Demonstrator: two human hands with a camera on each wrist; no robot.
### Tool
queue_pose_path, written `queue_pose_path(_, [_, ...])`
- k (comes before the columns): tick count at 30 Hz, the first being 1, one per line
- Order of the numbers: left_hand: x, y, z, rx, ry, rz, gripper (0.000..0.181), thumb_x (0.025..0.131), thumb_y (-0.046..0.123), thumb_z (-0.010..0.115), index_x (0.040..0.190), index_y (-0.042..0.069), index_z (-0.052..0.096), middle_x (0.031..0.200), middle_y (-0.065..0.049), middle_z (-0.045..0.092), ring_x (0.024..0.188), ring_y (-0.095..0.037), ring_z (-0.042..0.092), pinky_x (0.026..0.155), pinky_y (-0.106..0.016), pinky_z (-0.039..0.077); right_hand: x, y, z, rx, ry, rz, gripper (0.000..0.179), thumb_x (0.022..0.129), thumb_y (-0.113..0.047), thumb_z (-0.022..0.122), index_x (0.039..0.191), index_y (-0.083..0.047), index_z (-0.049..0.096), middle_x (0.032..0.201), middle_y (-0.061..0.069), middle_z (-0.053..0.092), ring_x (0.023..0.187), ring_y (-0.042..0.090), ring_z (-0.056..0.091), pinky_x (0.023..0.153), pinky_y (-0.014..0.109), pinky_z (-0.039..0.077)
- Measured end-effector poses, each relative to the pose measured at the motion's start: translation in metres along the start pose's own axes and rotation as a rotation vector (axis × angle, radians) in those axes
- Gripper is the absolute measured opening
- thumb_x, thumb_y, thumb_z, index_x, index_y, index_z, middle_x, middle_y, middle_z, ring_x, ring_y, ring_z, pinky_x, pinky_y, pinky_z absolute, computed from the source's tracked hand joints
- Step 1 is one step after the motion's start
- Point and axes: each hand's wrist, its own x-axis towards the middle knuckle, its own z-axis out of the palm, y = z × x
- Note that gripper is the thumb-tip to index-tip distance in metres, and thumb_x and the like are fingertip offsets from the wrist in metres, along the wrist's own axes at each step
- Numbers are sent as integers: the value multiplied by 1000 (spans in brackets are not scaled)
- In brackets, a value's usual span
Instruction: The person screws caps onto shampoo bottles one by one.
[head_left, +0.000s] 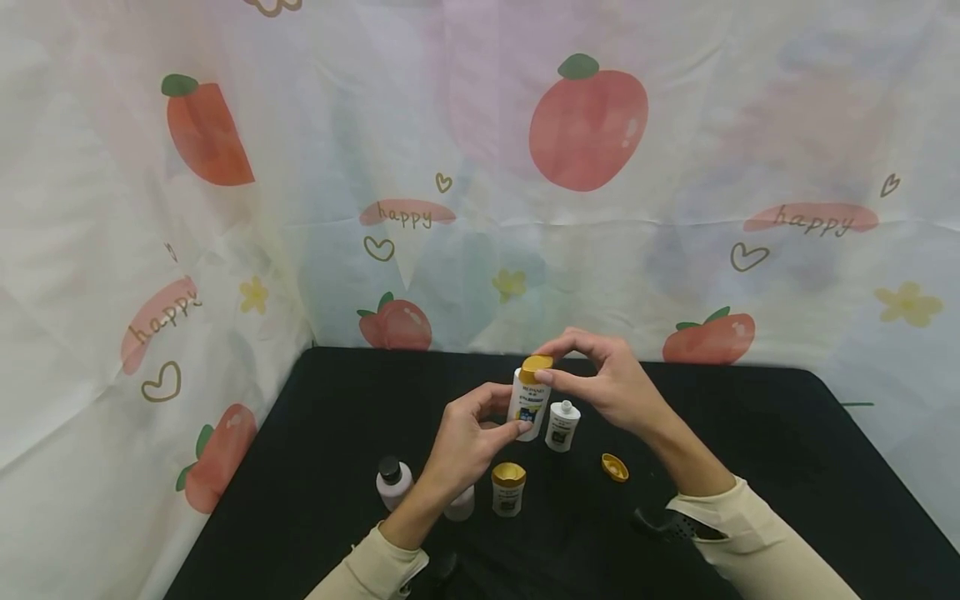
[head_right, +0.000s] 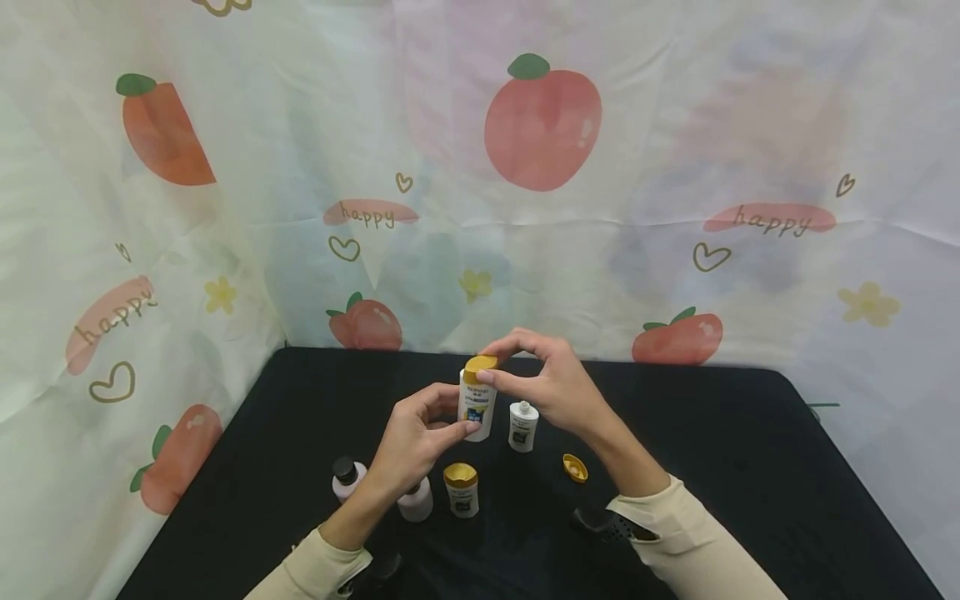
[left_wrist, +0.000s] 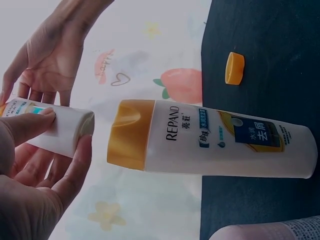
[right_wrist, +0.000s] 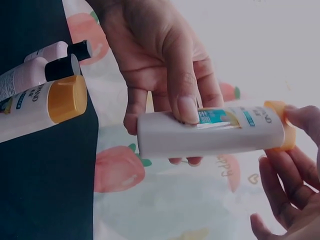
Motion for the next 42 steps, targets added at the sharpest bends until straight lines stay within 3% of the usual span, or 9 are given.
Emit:
queue_pose_path(4, [0, 0, 1, 0, 13, -9, 35, 87, 6, 80, 120, 11, 69, 112, -4, 72, 101, -17, 71, 81, -26, 60, 1, 0, 2, 0, 24, 17, 22, 92, -8, 76, 110, -19, 73, 103, -1, 68, 101, 17, 61, 104, 46, 40])
queue_pose_path(9, [0, 0, -1, -2, 0, -14, 35, 88, 7, 80, 121, 13, 69, 113, -3, 72, 101, -16, 71, 81, -26, 60, 1, 1, 2, 5, -8, 16, 24, 93, -7, 74, 113, -19, 72, 108, -1, 67, 111, 17, 60, 107, 54, 39])
queue_pose_path(13, [1, 0, -2, -6, -13, -14, 35, 88, 7, 79, 121, 13, 68, 112, -3, 72, 101, -16, 71, 81, -26, 60, 2, 2, 1, 8, -28, 2, 27, 93, -5, 72, 116, -19, 71, 111, -2, 67, 115, 18, 60, 110, 45, 41])
queue_pose_path(18, [1, 0, -2, -4, -16, -16, 35, 89, 8, 79, 121, 12, 68, 112, -4, 72, 101, -16, 71, 81, -27, 60, 2, 2, 3, 6, 5, -5, 26, 93, -5, 73, 115, -19, 72, 109, -2, 67, 112, 18, 60, 108, 34, 40])
queue_pose_path(42, [-1, 0, 2, -6, 18, -9, 33, 88, 6, 80, 117, 11, 68, 113, -6, 72, 101, -18, 71, 81, -28, 61, 1, 2, 11, 14, 86, -17, 22, 90, -4, 76, 107, -17, 74, 101, 0, 66, 106, 19, 60, 106, 33, 43])
